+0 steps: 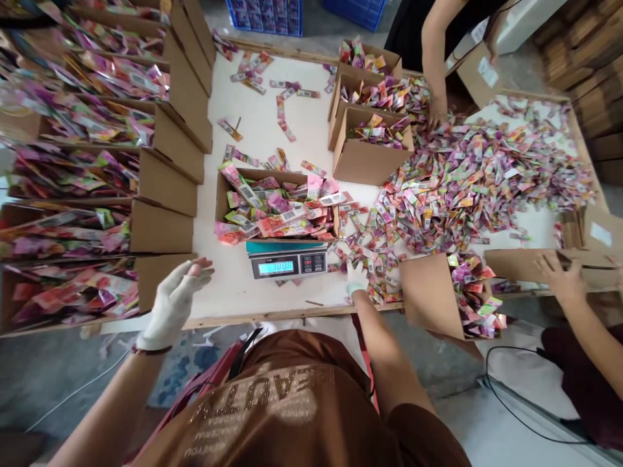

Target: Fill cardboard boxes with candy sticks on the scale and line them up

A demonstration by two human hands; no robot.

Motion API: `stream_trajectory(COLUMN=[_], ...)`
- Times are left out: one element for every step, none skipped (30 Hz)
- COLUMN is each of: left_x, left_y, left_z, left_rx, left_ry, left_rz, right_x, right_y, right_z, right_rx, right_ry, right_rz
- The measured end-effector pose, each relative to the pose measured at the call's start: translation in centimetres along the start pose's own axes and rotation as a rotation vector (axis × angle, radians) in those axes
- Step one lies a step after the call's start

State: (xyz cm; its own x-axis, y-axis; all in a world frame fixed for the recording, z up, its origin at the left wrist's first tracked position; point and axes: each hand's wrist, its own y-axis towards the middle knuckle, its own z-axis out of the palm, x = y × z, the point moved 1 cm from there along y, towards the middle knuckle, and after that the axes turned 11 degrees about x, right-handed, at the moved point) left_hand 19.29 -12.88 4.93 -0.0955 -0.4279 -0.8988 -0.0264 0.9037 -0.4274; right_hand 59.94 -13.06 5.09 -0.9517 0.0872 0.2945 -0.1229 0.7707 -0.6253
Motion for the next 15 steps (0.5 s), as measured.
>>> stream_trajectory(left_x=[-1.5, -3.1, -4.6, -6.2, -7.7, -9.1, -10.5, -11.8, -13.0, -14.2, -15.3, -16.3, -17.1, -17.8, -18.4], left_y=[0.2, 0.5, 0.7, 0.8, 1.1, 1.3, 1.7, 2.2, 2.8, 3.5, 4.3, 5.3, 6.2, 7.3, 8.3], left_z=[0.1, 0.2, 0.4, 0.7, 1.0, 1.3, 1.5, 1.8, 2.0, 2.2, 2.4, 2.6, 2.9, 3.2, 3.6], left_rx=[-0.030, -0.057, -0.081, -0.100, -0.111, -0.114, -0.110, -0.105, -0.106, -0.112, -0.124, -0.140, -0.144, -0.145, -0.136], left_ry=[0.050, 0.109, 0.176, 0.242, 0.307, 0.370, 0.433, 0.492, 0.547, 0.595, 0.632, 0.658, 0.685, 0.708, 0.731], left_rz=[0.057, 0.116, 0.175, 0.238, 0.306, 0.383, 0.464, 0.541, 0.606, 0.658, 0.695, 0.715, 0.723, 0.718, 0.697], right_x=[0.4, 0.7, 0.8, 0.8, 0.8, 0.7, 0.6, 0.5, 0.4, 0.3, 0.2, 0.1, -0.1, -0.3, -0.6], right_y=[-0.4, -0.7, -1.0, -1.3, -1.5, -1.7, -1.8, -2.0, -2.2, -2.4, -2.6, -2.7, -2.9, -3.0, -3.0], right_z=[0.4, 0.7, 0.8, 0.7, 0.6, 0.4, 0.1, -0.3, -0.7, -1.1, -1.5, -1.9, -2.3, -2.8, -3.3], right_rx=[0.023, 0.043, 0.060, 0.074, 0.083, 0.090, 0.093, 0.092, 0.087, 0.078, 0.064, 0.046, 0.025, 0.000, -0.024], right_ry=[-0.008, -0.015, -0.023, -0.030, -0.037, -0.045, -0.052, -0.060, -0.066, -0.070, -0.072, -0.072, -0.070, -0.068, -0.065], right_rz=[-0.005, -0.011, -0.016, -0.021, -0.025, -0.029, -0.032, -0.033, -0.032, -0.028, -0.021, -0.012, -0.003, 0.007, 0.015])
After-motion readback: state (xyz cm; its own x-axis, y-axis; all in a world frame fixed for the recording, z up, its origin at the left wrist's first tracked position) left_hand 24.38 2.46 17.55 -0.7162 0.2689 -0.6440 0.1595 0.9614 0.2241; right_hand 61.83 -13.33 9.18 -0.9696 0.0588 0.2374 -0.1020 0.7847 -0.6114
